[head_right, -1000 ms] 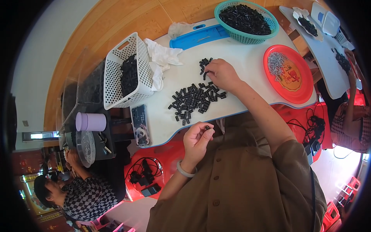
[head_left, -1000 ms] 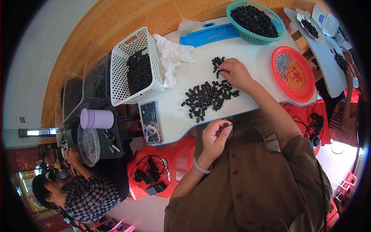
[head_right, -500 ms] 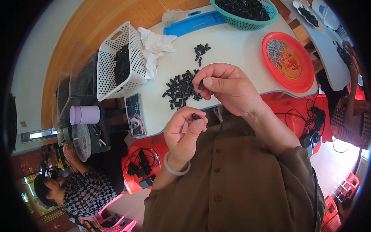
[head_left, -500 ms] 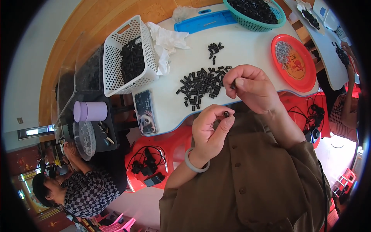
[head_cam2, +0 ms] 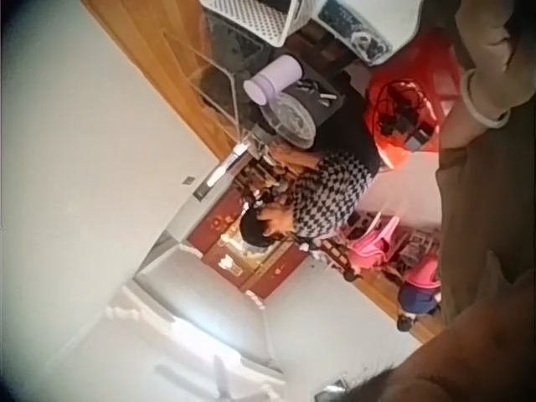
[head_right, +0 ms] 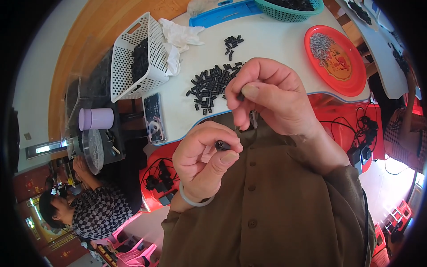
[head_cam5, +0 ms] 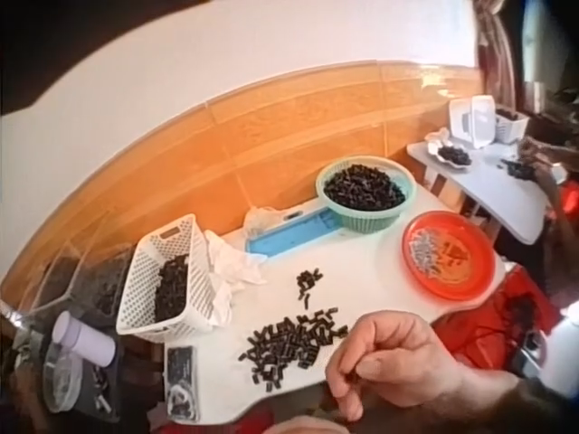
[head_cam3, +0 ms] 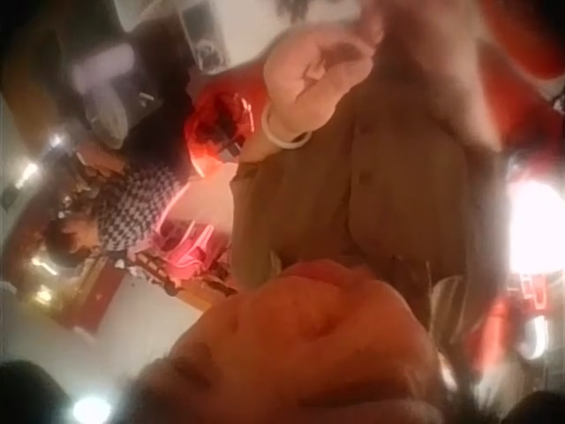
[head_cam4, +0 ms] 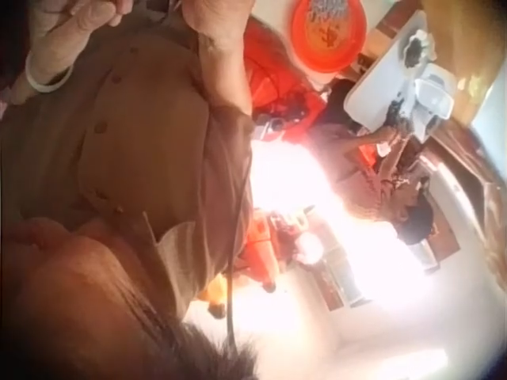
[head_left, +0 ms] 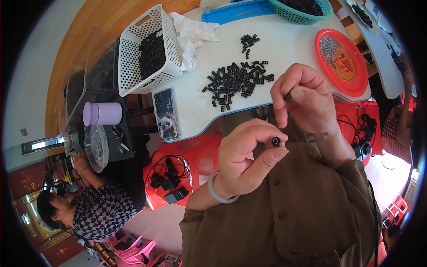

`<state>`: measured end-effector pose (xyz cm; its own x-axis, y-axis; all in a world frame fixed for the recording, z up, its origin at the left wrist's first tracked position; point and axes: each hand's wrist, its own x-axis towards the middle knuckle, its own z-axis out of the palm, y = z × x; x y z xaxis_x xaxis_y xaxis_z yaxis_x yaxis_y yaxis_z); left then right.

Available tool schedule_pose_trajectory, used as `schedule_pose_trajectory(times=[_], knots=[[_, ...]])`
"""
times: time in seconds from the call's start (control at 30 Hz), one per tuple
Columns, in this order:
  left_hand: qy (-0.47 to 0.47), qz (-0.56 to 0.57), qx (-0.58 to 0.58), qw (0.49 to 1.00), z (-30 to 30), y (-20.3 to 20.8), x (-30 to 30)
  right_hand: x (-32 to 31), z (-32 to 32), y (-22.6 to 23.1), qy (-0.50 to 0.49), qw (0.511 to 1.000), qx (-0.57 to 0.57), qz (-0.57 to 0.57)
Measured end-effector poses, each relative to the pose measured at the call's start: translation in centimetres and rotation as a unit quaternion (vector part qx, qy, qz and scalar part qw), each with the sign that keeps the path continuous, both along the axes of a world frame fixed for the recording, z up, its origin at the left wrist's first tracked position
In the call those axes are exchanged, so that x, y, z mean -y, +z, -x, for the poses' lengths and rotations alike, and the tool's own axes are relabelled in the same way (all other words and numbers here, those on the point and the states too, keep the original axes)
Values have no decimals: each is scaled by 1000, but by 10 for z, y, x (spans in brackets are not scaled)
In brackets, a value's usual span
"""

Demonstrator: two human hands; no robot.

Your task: The person assembles small components by hand, inserting metal inserts into black plastic housings at a workbench.

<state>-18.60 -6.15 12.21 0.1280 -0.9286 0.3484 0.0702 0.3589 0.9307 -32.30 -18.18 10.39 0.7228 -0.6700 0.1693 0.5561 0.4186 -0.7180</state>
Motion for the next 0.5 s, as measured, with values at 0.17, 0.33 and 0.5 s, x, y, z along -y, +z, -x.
schedule_pose_trajectory(times=[0.17, 0.33, 0.5], knots=[[-27, -64, -57, 996, 4, 7, -9, -2, 2, -2, 3, 1000, -2, 18], [-9, -63, -36, 997, 7, 5, -12, -14, 5, 4, -23, 995, -25, 93], [6, -65, -2, 998, 7, 4, -13, -14, 7, 1, 19, 998, 31, 51]])
